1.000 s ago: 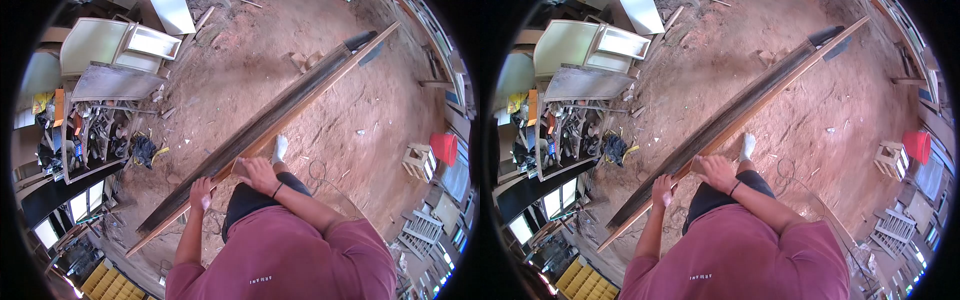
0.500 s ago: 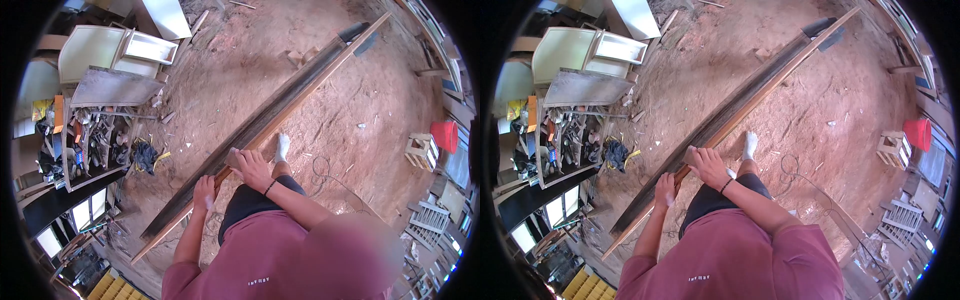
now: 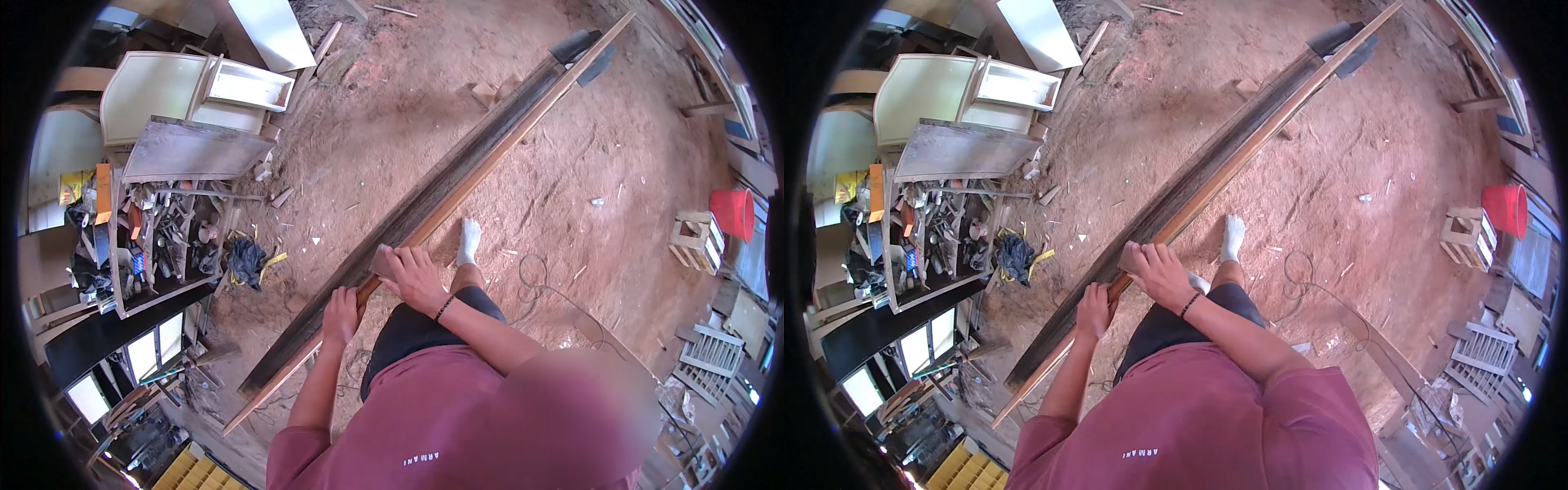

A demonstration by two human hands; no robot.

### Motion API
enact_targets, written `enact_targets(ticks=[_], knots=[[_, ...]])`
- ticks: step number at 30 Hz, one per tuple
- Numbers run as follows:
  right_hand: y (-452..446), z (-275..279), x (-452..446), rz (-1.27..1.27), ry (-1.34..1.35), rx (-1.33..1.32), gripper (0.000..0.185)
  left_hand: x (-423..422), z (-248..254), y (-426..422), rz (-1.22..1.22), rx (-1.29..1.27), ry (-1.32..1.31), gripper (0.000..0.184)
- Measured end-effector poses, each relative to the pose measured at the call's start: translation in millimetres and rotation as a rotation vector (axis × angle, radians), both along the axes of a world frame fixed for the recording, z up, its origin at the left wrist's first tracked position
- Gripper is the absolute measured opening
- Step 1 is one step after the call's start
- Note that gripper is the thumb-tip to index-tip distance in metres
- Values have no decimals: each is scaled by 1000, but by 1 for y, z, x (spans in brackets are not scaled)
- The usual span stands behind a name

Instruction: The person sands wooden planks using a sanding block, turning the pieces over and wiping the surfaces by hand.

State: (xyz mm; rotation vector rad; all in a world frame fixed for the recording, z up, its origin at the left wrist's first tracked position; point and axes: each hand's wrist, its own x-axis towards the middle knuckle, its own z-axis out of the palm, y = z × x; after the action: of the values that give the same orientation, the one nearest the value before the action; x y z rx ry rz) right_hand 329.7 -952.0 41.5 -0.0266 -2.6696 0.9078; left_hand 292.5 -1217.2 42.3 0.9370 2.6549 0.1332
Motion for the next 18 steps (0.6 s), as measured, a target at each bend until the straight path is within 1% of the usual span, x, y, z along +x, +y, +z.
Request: enact_targets(ticks=[1, 3, 4, 6, 7, 9, 10, 11, 12, 13, 14, 16, 17, 18], knots=[[11, 0, -6, 0, 3, -1, 61, -1, -1, 0, 4, 10, 6, 46], [69, -14, -30, -74, -201, 18, 58, -2, -2, -1, -3, 22, 7, 46], [117, -36, -42, -140, -67, 9, 55, -1, 0, 1, -3, 28, 16, 46], [209, -27, -67, -394, -56, 119, 61, 0, 0, 1, -2, 31, 23, 45], [230, -20, -74, -520, -82, 121, 60, 0, -2, 1, 7, 38, 17, 45], [213, -31, -74, -520, -43, 211, 60, -1, 0, 1, 14, 46, 13, 45], [175, -25, -68, -343, 11, 225, 56, -3, 0, 3, 11, 53, 8, 45], [119, -42, -53, -281, -89, 163, 49, -2, 1, 4, 9, 56, -1, 44], [74, -22, -38, -56, -268, 45, 53, -3, 1, 4, 12, 56, 1, 44], [18, -18, -14, -17, -286, -28, 58, -2, 0, 3, 1, 54, 10, 44], [10, -15, -2, -9, -288, -33, 58, 0, 1, 1, -9, 49, 20, 44], [3, -7, 2, 69, -26, -2, 59, 0, 2, 0, -10, 31, 46, 45], [25, -15, -10, -21, -86, 65, 59, 1, 2, 0, -9, 22, 66, 45], [72, -28, -31, -112, -146, 138, 59, 0, 0, 2, -10, 27, 65, 45]])
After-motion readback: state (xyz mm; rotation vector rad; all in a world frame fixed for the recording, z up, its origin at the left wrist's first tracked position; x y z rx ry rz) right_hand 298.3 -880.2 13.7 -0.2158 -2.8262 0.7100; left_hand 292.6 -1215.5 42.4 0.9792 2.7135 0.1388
